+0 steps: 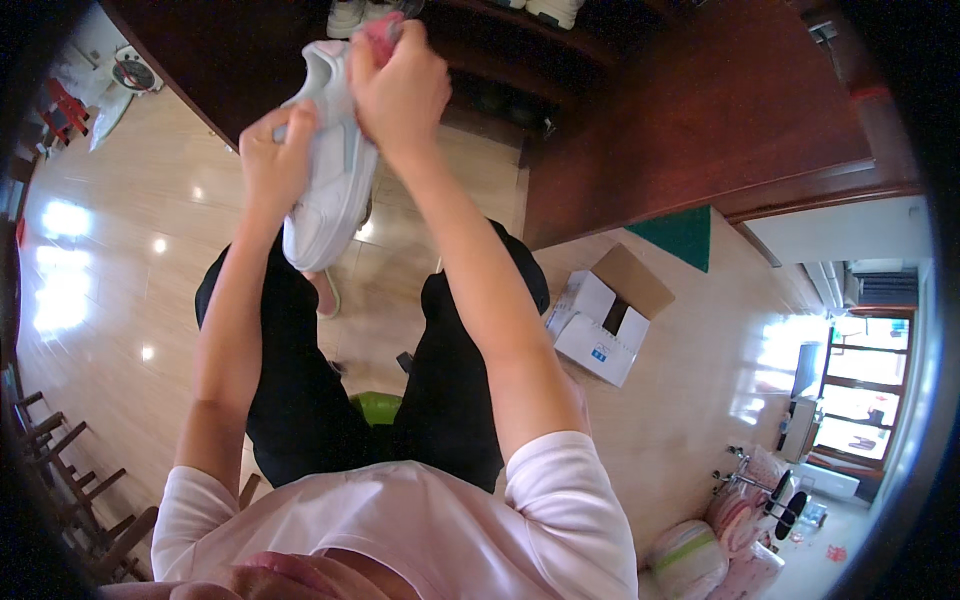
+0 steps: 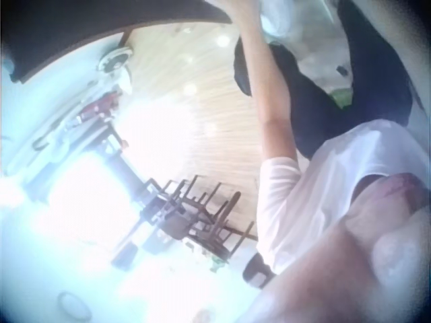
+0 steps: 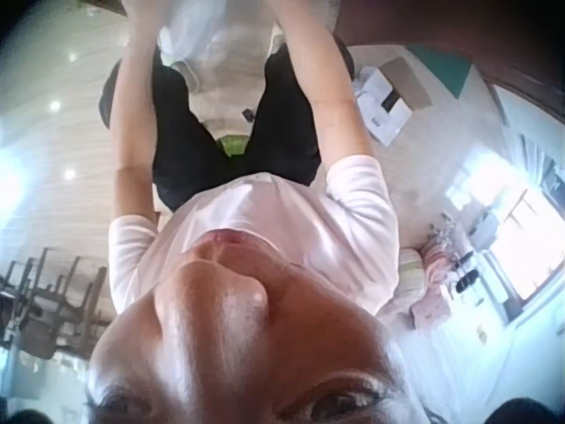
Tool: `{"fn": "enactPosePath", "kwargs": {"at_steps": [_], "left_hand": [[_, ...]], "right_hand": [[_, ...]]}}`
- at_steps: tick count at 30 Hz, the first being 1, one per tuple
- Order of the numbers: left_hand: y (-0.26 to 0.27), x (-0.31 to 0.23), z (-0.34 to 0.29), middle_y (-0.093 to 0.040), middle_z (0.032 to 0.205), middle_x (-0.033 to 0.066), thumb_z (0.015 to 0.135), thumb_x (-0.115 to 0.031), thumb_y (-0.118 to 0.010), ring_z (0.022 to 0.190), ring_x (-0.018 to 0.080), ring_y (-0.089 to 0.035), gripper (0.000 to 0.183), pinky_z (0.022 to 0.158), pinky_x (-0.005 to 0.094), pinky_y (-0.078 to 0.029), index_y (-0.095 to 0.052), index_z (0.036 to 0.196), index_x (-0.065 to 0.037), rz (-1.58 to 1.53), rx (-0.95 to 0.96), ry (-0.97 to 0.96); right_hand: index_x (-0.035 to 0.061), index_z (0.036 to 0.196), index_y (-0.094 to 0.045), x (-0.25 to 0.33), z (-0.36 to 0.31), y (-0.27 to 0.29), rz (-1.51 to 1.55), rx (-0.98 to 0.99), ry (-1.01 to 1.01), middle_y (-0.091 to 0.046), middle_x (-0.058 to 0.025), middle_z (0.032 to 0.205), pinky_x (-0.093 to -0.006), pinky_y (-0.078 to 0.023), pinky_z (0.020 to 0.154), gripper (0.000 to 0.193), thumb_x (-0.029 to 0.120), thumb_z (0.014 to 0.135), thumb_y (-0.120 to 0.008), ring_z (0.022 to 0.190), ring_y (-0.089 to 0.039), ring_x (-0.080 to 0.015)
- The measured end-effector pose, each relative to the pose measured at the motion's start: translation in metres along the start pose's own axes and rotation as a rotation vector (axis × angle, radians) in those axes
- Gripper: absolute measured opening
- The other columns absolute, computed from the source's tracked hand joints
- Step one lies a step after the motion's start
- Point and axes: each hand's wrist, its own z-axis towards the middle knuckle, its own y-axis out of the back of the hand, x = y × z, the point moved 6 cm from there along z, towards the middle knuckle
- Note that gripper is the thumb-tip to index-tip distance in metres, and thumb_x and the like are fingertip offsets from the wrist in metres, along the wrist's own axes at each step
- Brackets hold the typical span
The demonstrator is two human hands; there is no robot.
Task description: The person wipes the exterior and sole of a white shoe using a pink cloth before placing it back into a wooden shoe cabinet.
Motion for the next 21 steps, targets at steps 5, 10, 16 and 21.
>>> {"fn": "enactPosePath", "kwargs": {"at_steps": [5, 10, 16, 21], "left_hand": [[-0.002, 0.007, -0.002, -0.057, 0.057, 0.0129, 0.094, -0.025, -0.066, 0.055, 0.0115, -0.053, 0.033, 0.056, 0.0319, -0.046, -0.074, 0.086, 0.005, -0.041, -0.049, 0.108], [0.003, -0.003, -0.003, -0.060, 0.059, 0.0133, 0.094, -0.026, -0.066, 0.055, 0.0129, -0.055, 0.033, 0.056, 0.0321, -0.046, -0.075, 0.086, 0.005, 0.016, 0.007, 0.004], [0.010, 0.014, 0.001, -0.060, 0.058, 0.0061, 0.094, -0.030, -0.067, 0.055, 0.0101, -0.052, 0.036, 0.055, 0.0289, -0.044, -0.075, 0.084, 0.004, -0.034, -0.043, 0.150], [0.009, 0.024, 0.005, -0.058, 0.062, -0.0008, 0.094, -0.031, -0.067, 0.059, 0.0063, -0.049, 0.038, 0.055, 0.0265, -0.043, -0.076, 0.087, 0.005, -0.181, -0.045, 0.315]], "right_hand": [[0.0004, 0.095, -0.064, -0.003, -0.019, 0.002, 0.030, 0.090, -0.072, -0.071, -0.0257, 0.084, -0.0529, -0.055, 0.074, 0.042, 0.041, 0.087, -0.069, 0.081, -0.069, -0.0474], [0.0022, 0.089, -0.067, -0.001, 0.000, -0.007, 0.003, 0.036, -0.029, -0.071, -0.0248, 0.082, -0.0526, -0.055, 0.073, 0.036, 0.038, 0.085, -0.071, 0.082, -0.070, -0.0463], [0.0015, 0.100, -0.066, 0.002, -0.031, -0.010, 0.041, 0.191, -0.127, -0.072, -0.0249, 0.085, -0.0527, -0.056, 0.074, 0.041, 0.040, 0.088, -0.070, 0.082, -0.071, -0.0456], [0.0019, 0.102, -0.065, 0.009, -0.017, -0.013, -0.063, 0.112, -0.031, -0.072, -0.0236, 0.082, -0.0526, -0.056, 0.073, 0.040, 0.039, 0.089, -0.070, 0.079, -0.071, -0.0453]]}}
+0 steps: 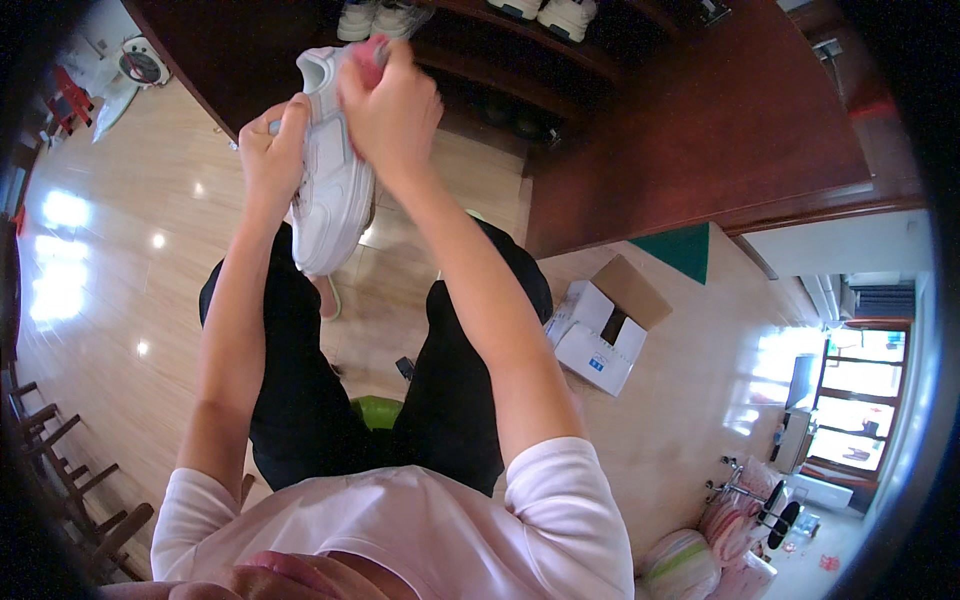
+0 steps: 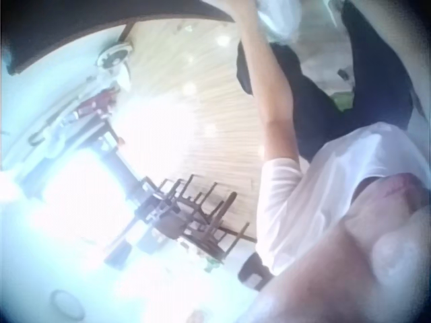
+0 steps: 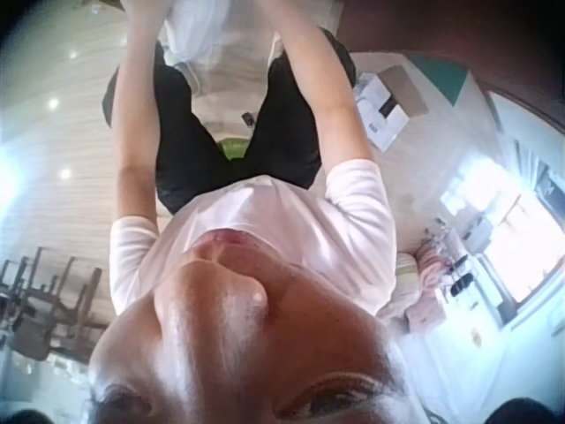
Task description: The person wipes the exterior and sole of a white shoe using a pink cloth before placing it back into a wooden shoe cabinet.
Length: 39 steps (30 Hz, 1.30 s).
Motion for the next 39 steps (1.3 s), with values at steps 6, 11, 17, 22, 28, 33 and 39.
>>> {"fn": "enactPosePath", "kwargs": {"at_steps": [6, 11, 17, 22, 28, 33, 39], "left_hand": [[0.008, -0.004, -0.004, -0.057, 0.063, -0.0025, 0.095, -0.031, -0.067, 0.060, 0.0048, -0.048, 0.037, 0.055, 0.0254, -0.041, -0.076, 0.087, 0.004, 0.115, -0.155, -0.025], [0.010, -0.011, 0.003, -0.060, 0.063, 0.0015, 0.095, -0.030, -0.067, 0.061, 0.0071, -0.051, 0.037, 0.058, 0.0269, -0.045, -0.076, 0.090, 0.005, 0.044, -0.101, -0.024], [-0.005, -0.009, -0.008, -0.060, 0.061, 0.0047, 0.095, -0.029, -0.066, 0.059, 0.0095, -0.053, 0.036, 0.059, 0.0285, -0.046, -0.075, 0.088, 0.004, 0.119, -0.089, -0.190], [0.019, -0.014, 0.014, -0.057, 0.062, -0.0018, 0.096, -0.029, -0.064, 0.058, 0.0063, -0.048, 0.037, 0.054, 0.0269, -0.041, -0.074, 0.083, 0.005, 0.021, -0.097, -0.104], [0.009, -0.008, 0.001, -0.056, 0.066, -0.0061, 0.097, -0.029, -0.066, 0.059, 0.0023, -0.045, 0.034, 0.053, 0.0231, -0.035, -0.073, 0.081, -0.001, -0.121, 0.091, 0.062], [-0.008, -0.012, -0.007, -0.066, 0.076, -0.0027, 0.095, -0.036, -0.072, 0.067, 0.0033, -0.055, 0.035, 0.060, 0.0218, -0.043, -0.075, 0.095, -0.001, -0.117, 0.242, 0.070], [-0.004, -0.009, 0.002, -0.067, 0.077, -0.0006, 0.094, -0.044, -0.073, 0.067, 0.0056, -0.059, 0.044, 0.058, 0.0234, -0.046, -0.075, 0.103, -0.001, 0.095, 0.334, -0.074]], "right_hand": [[0.0008, 0.106, -0.062, -0.002, -0.019, -0.008, 0.021, 0.113, -0.022, -0.072, -0.0249, 0.082, -0.0532, -0.056, 0.070, 0.041, 0.038, 0.090, -0.068, 0.078, -0.071, -0.0461], [0.0007, 0.097, -0.061, 0.013, -0.017, -0.002, 0.005, 0.040, 0.090, -0.069, -0.0264, 0.080, -0.0510, -0.055, 0.069, 0.039, 0.037, 0.089, -0.071, 0.079, -0.070, -0.0456], [0.0006, 0.098, -0.062, -0.027, 0.019, 0.003, 0.060, -0.024, 0.000, -0.071, -0.0266, 0.082, -0.0522, -0.057, 0.068, 0.040, 0.039, 0.090, -0.070, 0.078, -0.070, -0.0463], [0.0010, 0.099, -0.058, 0.022, -0.052, -0.004, 0.037, 0.155, 0.096, -0.069, -0.0253, 0.077, -0.0519, -0.055, 0.065, 0.039, 0.038, 0.092, -0.068, 0.075, -0.070, -0.0445], [0.0011, 0.094, -0.059, -0.024, 0.017, 0.015, 0.012, -0.155, 0.039, -0.071, -0.0234, 0.082, -0.0508, -0.055, 0.068, 0.042, 0.042, 0.091, -0.069, 0.076, -0.070, -0.0448], [-0.0003, 0.098, -0.062, -0.045, 0.023, 0.024, 0.152, -0.090, -0.032, -0.071, -0.0250, 0.089, -0.0462, -0.054, 0.077, 0.045, 0.043, 0.090, -0.069, 0.086, -0.070, -0.0438], [-0.0005, 0.101, -0.063, -0.054, 0.028, 0.013, 0.222, 0.034, -0.101, -0.072, -0.0223, 0.097, -0.0415, -0.054, 0.081, 0.042, 0.039, 0.089, -0.071, 0.090, -0.071, -0.0366]]}}
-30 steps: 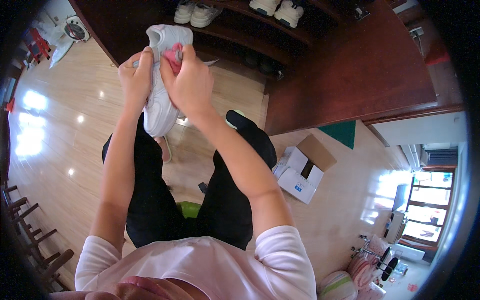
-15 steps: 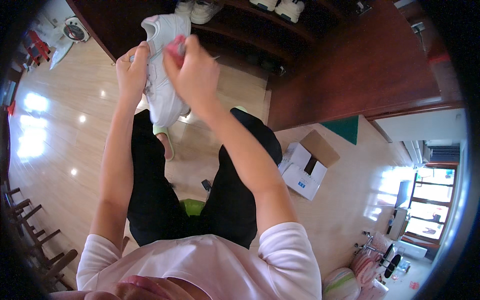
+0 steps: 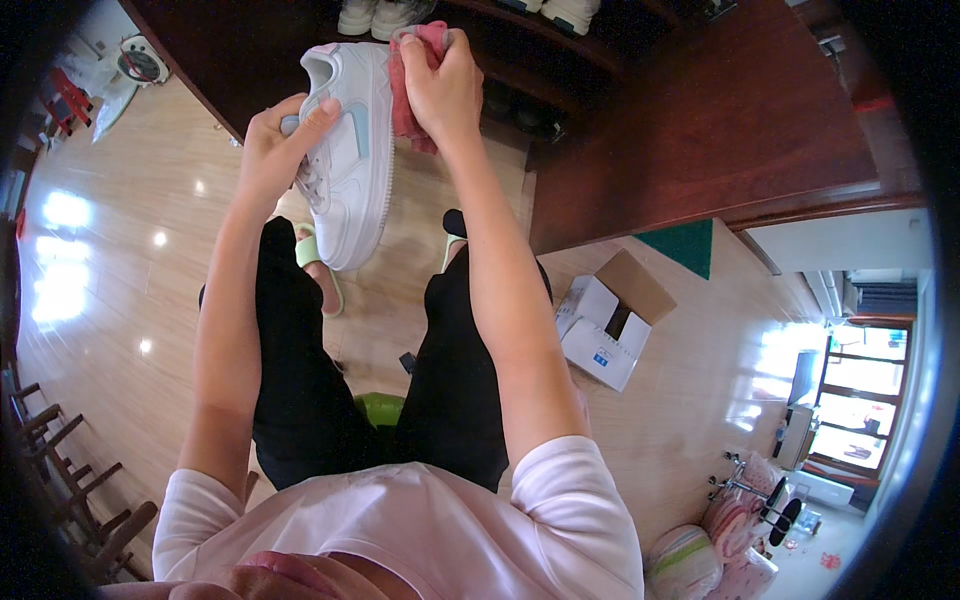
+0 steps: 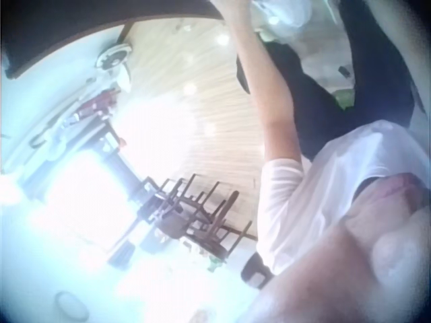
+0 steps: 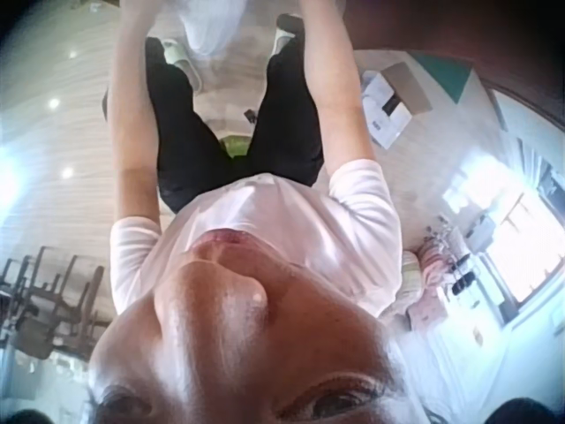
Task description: The person wipes the exterior and sole of a white shoe using a pink cloth before placing it back into a wooden shoe cabinet.
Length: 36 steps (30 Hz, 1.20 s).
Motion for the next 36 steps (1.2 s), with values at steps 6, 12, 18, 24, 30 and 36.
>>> {"fn": "enactPosePath", "kwargs": {"at_steps": [6, 12, 18, 24, 30, 36], "left_hand": [[0.012, -0.005, 0.002, -0.062, 0.058, 0.0072, 0.098, -0.053, -0.063, 0.061, 0.0193, -0.064, 0.054, 0.061, 0.0380, -0.050, -0.075, 0.100, 0.000, 0.242, -0.198, 0.064], [0.026, 0.004, 0.009, -0.065, 0.063, 0.0170, 0.101, -0.054, -0.056, 0.064, 0.0325, -0.067, 0.056, 0.064, 0.0426, -0.051, -0.075, 0.100, -0.001, 0.363, -0.428, 0.023], [0.013, 0.005, -0.001, -0.065, 0.062, 0.0187, 0.101, -0.055, -0.055, 0.059, 0.0337, -0.065, 0.056, 0.062, 0.0416, -0.051, -0.075, 0.099, -0.002, 0.333, -0.503, -0.089], [0.009, 0.012, 0.004, -0.065, 0.061, 0.0183, 0.099, -0.056, -0.055, 0.061, 0.0329, -0.067, 0.058, 0.065, 0.0413, -0.053, -0.076, 0.104, -0.002, 0.263, -0.463, -0.002], [0.008, 0.005, 0.004, -0.065, 0.061, 0.0167, 0.100, -0.056, -0.054, 0.063, 0.0319, -0.068, 0.058, 0.066, 0.0413, -0.053, -0.076, 0.100, -0.002, 0.341, -0.551, -0.055], [-0.007, 0.004, 0.001, -0.063, 0.061, 0.0083, 0.098, -0.042, -0.066, 0.059, 0.0150, -0.059, 0.044, 0.062, 0.0322, -0.050, -0.070, 0.088, 0.001, 0.111, -0.433, 0.159]], "right_hand": [[0.0000, 0.105, -0.060, -0.007, -0.012, -0.008, 0.263, 0.157, -0.090, -0.071, -0.0178, 0.094, -0.0389, -0.055, 0.080, 0.040, 0.031, 0.086, -0.076, 0.087, -0.070, -0.0264], [0.0030, 0.102, -0.057, 0.065, -0.075, -0.037, -0.209, 0.195, 0.245, -0.070, -0.0234, 0.089, -0.0492, -0.056, 0.073, 0.034, 0.029, 0.087, -0.073, 0.084, -0.069, -0.0441], [0.0017, 0.099, -0.059, 0.059, -0.054, -0.035, -0.229, 0.186, 0.195, -0.070, -0.0240, 0.083, -0.0486, -0.055, 0.069, 0.031, 0.028, 0.089, -0.071, 0.079, -0.069, -0.0451], [0.0010, 0.098, -0.058, 0.058, -0.058, -0.037, -0.281, 0.176, 0.252, -0.071, -0.0224, 0.084, -0.0520, -0.055, 0.069, 0.029, 0.027, 0.090, -0.068, 0.077, -0.070, -0.0439], [0.0025, 0.098, -0.058, 0.067, -0.074, -0.033, -0.230, 0.168, 0.271, -0.069, -0.0205, 0.079, -0.0513, -0.055, 0.067, 0.028, 0.027, 0.091, -0.067, 0.074, -0.069, -0.0432], [0.0045, 0.103, -0.060, 0.038, -0.042, -0.038, -0.416, 0.152, 0.198, -0.071, -0.0194, 0.083, -0.0523, -0.056, 0.066, 0.030, 0.030, 0.090, -0.069, 0.076, -0.071, -0.0412]]}}
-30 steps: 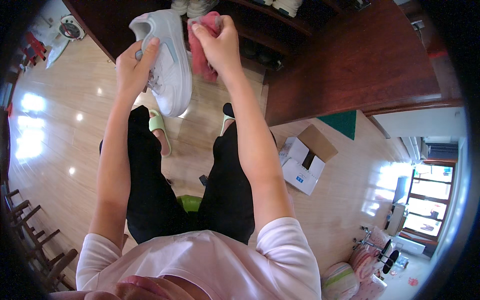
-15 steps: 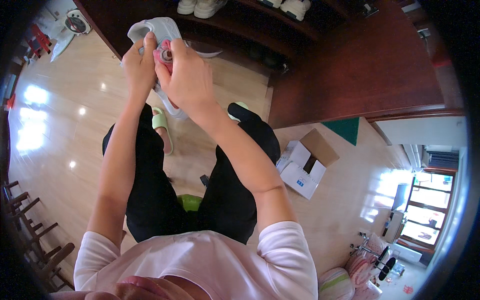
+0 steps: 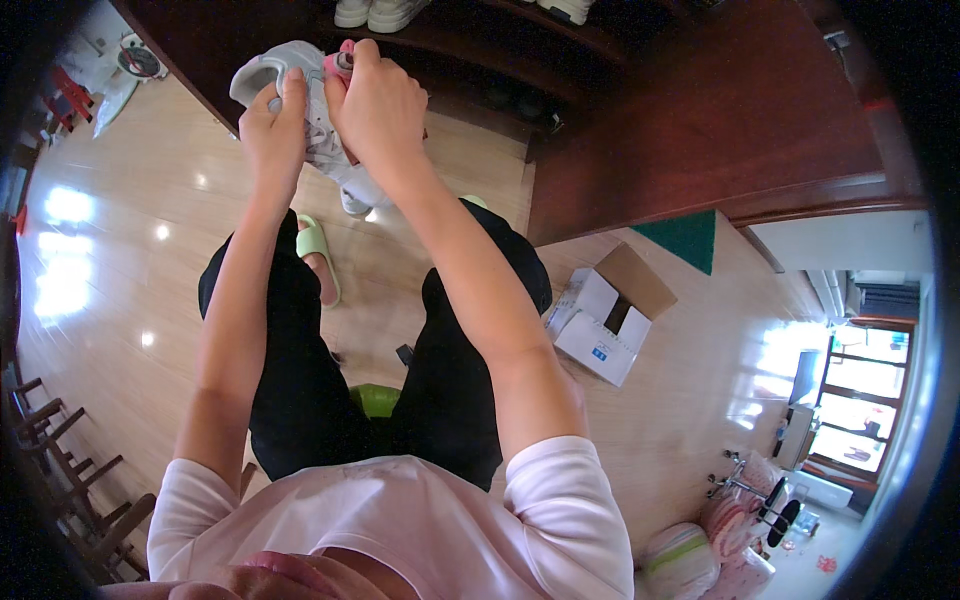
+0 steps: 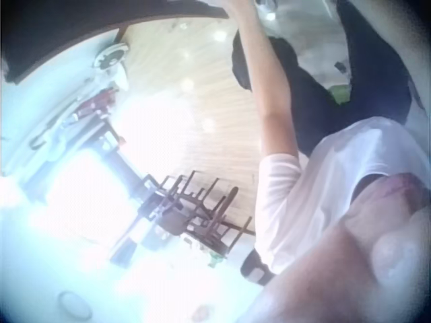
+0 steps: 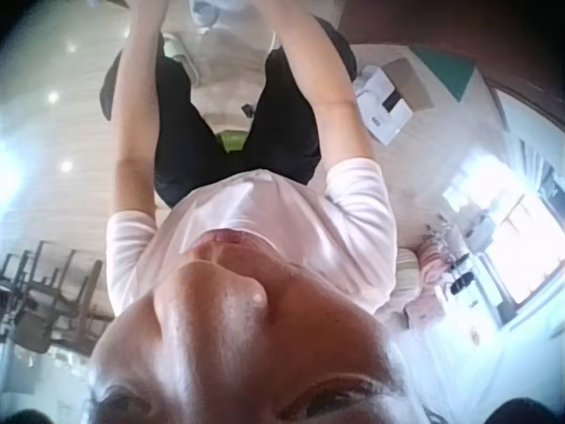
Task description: The person wipes the exterior and sole of a white shoe using a pink cloth before placing it back into a wooden shoe cabinet.
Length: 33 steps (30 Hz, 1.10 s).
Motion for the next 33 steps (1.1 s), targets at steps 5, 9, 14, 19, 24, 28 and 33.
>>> {"fn": "enactPosePath", "kwargs": {"at_steps": [5, 9, 14, 19, 24, 28, 33], "left_hand": [[-0.017, 0.025, -0.001, -0.068, 0.080, 0.0055, 0.093, -0.022, -0.075, 0.070, 0.0110, -0.062, 0.025, 0.064, 0.0284, -0.050, -0.067, 0.098, 0.002, -0.239, 0.336, 0.130], [-0.020, 0.041, -0.001, -0.069, 0.087, 0.0041, 0.092, -0.010, -0.074, 0.071, 0.0103, -0.063, 0.021, 0.062, 0.0265, -0.049, -0.066, 0.107, 0.002, -0.379, 0.411, 0.289], [-0.016, 0.029, -0.001, -0.070, 0.093, 0.0061, 0.093, -0.004, -0.070, 0.075, 0.0117, -0.064, 0.019, 0.063, 0.0267, -0.050, -0.064, 0.110, 0.003, -0.591, 0.214, 0.250], [-0.010, 0.015, -0.006, -0.070, 0.102, 0.0071, 0.094, 0.003, -0.066, 0.088, 0.0134, -0.065, 0.019, 0.078, 0.0278, -0.053, -0.064, 0.113, 0.002, -0.726, 0.097, 0.197], [-0.017, 0.013, -0.012, -0.069, 0.109, 0.0076, 0.094, 0.007, -0.065, 0.093, 0.0130, -0.065, 0.022, 0.083, 0.0276, -0.053, -0.063, 0.115, 0.001, -0.792, -0.018, 0.104], [-0.009, 0.005, -0.012, -0.068, 0.111, 0.0080, 0.095, 0.006, -0.065, 0.097, 0.0132, -0.064, 0.024, 0.086, 0.0277, -0.053, -0.062, 0.118, 0.001, -0.836, -0.023, 0.064], [-0.004, -0.002, -0.010, -0.068, 0.110, 0.0072, 0.096, 0.005, -0.064, 0.096, 0.0120, -0.064, 0.022, 0.084, 0.0258, -0.053, -0.062, 0.117, 0.001, -0.752, -0.053, -0.027]], "right_hand": [[0.0080, 0.105, -0.063, -0.028, 0.006, -0.001, -0.068, -0.024, -0.056, -0.075, -0.0155, 0.090, -0.0489, -0.056, 0.071, 0.033, 0.036, 0.090, -0.072, 0.084, -0.072, -0.0400], [0.0093, 0.107, -0.063, -0.027, 0.005, 0.018, -0.028, -0.100, -0.073, -0.074, -0.0133, 0.094, -0.0476, -0.055, 0.074, 0.032, 0.035, 0.089, -0.073, 0.087, -0.071, -0.0387], [0.0077, 0.103, -0.061, 0.018, -0.032, 0.008, 0.028, -0.026, 0.114, -0.070, -0.0116, 0.088, -0.0452, -0.054, 0.067, 0.029, 0.029, 0.089, -0.075, 0.080, -0.070, -0.0363], [0.0075, 0.104, -0.064, 0.005, -0.006, 0.021, -0.020, -0.214, 0.062, -0.069, -0.0124, 0.086, -0.0443, -0.054, 0.065, 0.026, 0.028, 0.091, -0.074, 0.075, -0.069, -0.0330], [0.0091, 0.104, -0.062, 0.017, -0.015, 0.010, 0.292, -0.158, 0.215, -0.065, -0.0115, 0.092, -0.0446, -0.053, 0.065, 0.028, 0.025, 0.086, -0.075, 0.084, -0.066, -0.0344], [0.0085, 0.105, -0.061, 0.017, -0.005, 0.020, 0.103, -0.251, 0.298, -0.065, -0.0119, 0.093, -0.0446, -0.053, 0.066, 0.028, 0.018, 0.083, -0.076, 0.086, -0.066, -0.0358], [0.0073, 0.106, -0.061, 0.003, -0.003, 0.025, 0.255, -0.271, 0.192, -0.064, -0.0129, 0.093, -0.0451, -0.053, 0.070, 0.028, 0.015, 0.083, -0.075, 0.087, -0.065, -0.0366]]}}
